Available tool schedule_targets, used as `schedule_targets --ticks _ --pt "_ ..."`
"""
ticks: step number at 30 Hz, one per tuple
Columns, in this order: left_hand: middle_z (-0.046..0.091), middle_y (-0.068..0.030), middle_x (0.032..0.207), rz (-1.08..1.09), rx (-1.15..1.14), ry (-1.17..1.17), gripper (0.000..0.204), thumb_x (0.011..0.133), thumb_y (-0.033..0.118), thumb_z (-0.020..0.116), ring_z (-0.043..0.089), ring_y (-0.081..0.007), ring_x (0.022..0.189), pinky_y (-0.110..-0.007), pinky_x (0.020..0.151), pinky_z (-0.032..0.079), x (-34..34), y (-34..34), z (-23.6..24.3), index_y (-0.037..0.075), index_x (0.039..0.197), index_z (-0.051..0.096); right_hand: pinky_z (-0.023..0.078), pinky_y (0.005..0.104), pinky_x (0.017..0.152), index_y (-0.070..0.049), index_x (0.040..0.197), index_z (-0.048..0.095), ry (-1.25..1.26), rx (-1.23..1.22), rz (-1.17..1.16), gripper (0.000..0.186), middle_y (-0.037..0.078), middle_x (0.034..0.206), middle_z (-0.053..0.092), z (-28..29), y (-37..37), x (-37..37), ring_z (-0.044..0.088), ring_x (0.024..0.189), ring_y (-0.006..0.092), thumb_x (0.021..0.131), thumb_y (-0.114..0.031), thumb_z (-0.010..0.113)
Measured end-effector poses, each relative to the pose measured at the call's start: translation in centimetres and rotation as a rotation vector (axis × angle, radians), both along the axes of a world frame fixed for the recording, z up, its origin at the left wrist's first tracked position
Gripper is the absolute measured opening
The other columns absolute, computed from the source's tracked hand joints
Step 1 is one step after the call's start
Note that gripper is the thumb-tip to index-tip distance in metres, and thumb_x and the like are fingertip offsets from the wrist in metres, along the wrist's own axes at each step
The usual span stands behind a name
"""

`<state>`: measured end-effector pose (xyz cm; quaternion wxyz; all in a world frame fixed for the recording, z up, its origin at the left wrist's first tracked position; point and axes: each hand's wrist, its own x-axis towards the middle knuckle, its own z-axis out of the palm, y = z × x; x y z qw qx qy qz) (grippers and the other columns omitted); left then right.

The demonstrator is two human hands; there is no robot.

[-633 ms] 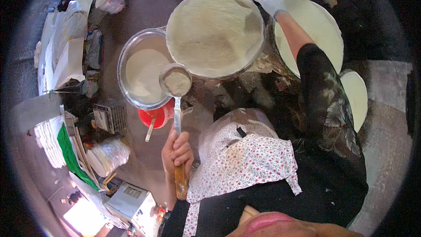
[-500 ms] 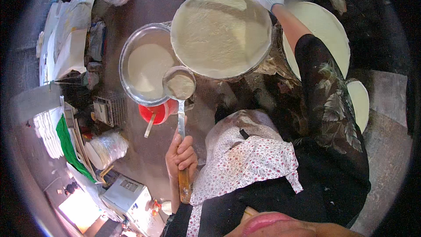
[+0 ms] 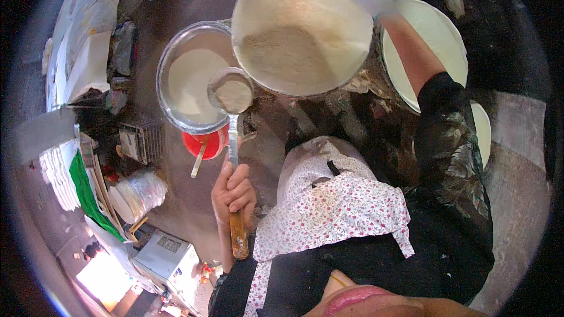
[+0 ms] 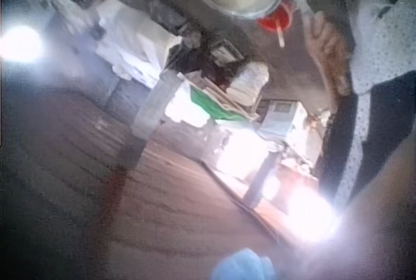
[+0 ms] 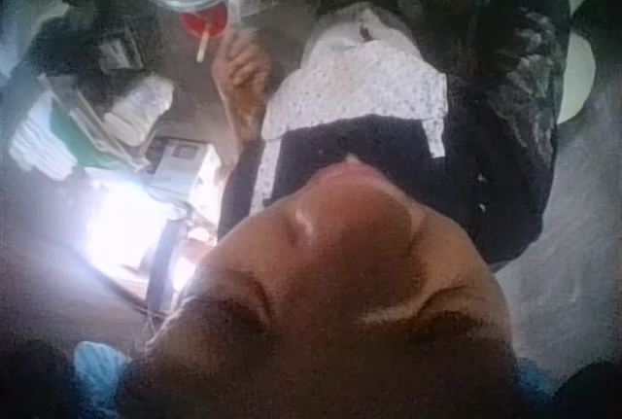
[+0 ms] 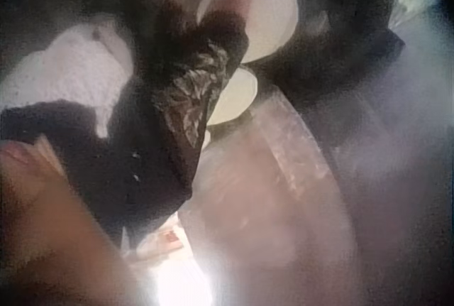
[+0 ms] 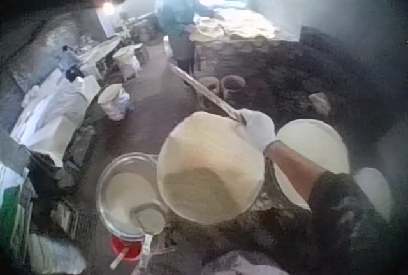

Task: The person ladles batter onto multiple hot griddles, spreads it into thin circles, flips the crepes, and stacks them on a tray. The process is repeated continuously across several griddles.

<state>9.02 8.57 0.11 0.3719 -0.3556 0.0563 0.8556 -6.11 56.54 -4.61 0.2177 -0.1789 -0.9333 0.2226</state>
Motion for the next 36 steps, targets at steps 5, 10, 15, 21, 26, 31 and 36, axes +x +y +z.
schedule_targets --ticks 5,10,15,21,26,31,36 --pt "0.044 0.0006 0.071 -0.066 0.175 0.054 0.040 0.116 0.030 0.034 0.043 -0.0075 0.044 -0.021 0.034 0.041 -2.1 -0.9 -0.5 0.008 0.084 0.042 0.055 0.0364 0.073 -0.009 0.108 0.076 0.168 -0.037 0.053 0.026 0.010 0.085 0.076 3.7 6.0 4.8 0.073 0.077 0.0213 0.083 -0.013 0.076" --pt "0.043 -0.0024 0.074 -0.152 0.158 0.152 0.036 0.116 0.028 0.032 0.045 -0.0078 0.046 -0.023 0.037 0.045 -3.3 0.7 -0.7 0.004 0.093 0.043 0.055 0.0292 0.071 -0.002 0.104 0.075 0.247 -0.443 -0.455 0.019 0.001 0.091 0.073 4.1 17.6 18.5 0.066 0.078 0.0104 0.098 -0.020 0.071" --pt "0.043 -0.0034 0.077 -0.231 0.141 0.149 0.034 0.116 0.026 0.032 0.046 -0.0078 0.049 -0.023 0.037 0.047 -3.0 5.4 0.0 -0.004 0.118 0.048 0.058 0.0325 0.080 -0.003 0.116 0.078 0.017 -0.265 -0.806 0.046 0.010 0.097 0.080 -6.2 23.3 35.6 0.072 0.082 0.0148 0.084 -0.036 0.085" --pt "0.042 -0.0023 0.076 -0.340 0.146 0.116 0.031 0.116 0.026 0.033 0.048 -0.0073 0.051 -0.024 0.038 0.049 -1.6 12.5 1.1 -0.003 0.119 0.046 0.057 0.0346 0.084 -0.004 0.121 0.076 0.101 -0.438 -0.953 0.048 0.010 0.105 0.080 -14.2 23.9 41.2 0.074 0.090 0.0198 0.080 -0.027 0.088" --pt "0.042 -0.0024 0.078 -0.361 0.115 0.114 0.036 0.117 0.024 0.029 0.046 -0.0074 0.050 -0.024 0.040 0.050 -0.2 16.0 2.3 0.001 0.143 0.041 0.057 0.0399 0.088 -0.008 0.125 0.074 -0.120 -0.277 -0.899 0.050 0.014 0.110 0.078 -11.2 23.6 40.1 0.075 0.097 0.0268 0.086 -0.037 0.083" --pt "0.042 -0.0027 0.078 -0.368 0.094 0.125 0.030 0.117 0.025 0.027 0.045 -0.0072 0.050 -0.024 0.041 0.050 0.4 17.2 2.3 0.003 0.130 0.044 0.057 0.0503 0.087 -0.021 0.129 0.071 -0.215 -0.015 -0.915 0.042 0.016 0.115 0.075 -8.7 25.3 37.1 0.072 0.105 0.0376 0.094 -0.043 0.068" --pt "0.042 -0.0029 0.078 -0.323 0.057 0.132 0.032 0.117 0.026 0.027 0.045 -0.0071 0.049 -0.024 0.040 0.050 1.4 18.0 2.4 0.004 0.134 0.043 0.057 0.0526 0.080 -0.034 0.134 0.068 -0.314 0.238 -0.569 0.034 0.010 0.113 0.075 -9.5 32.3 30.0 0.072 0.095 0.0376 0.103 -0.036 0.056"
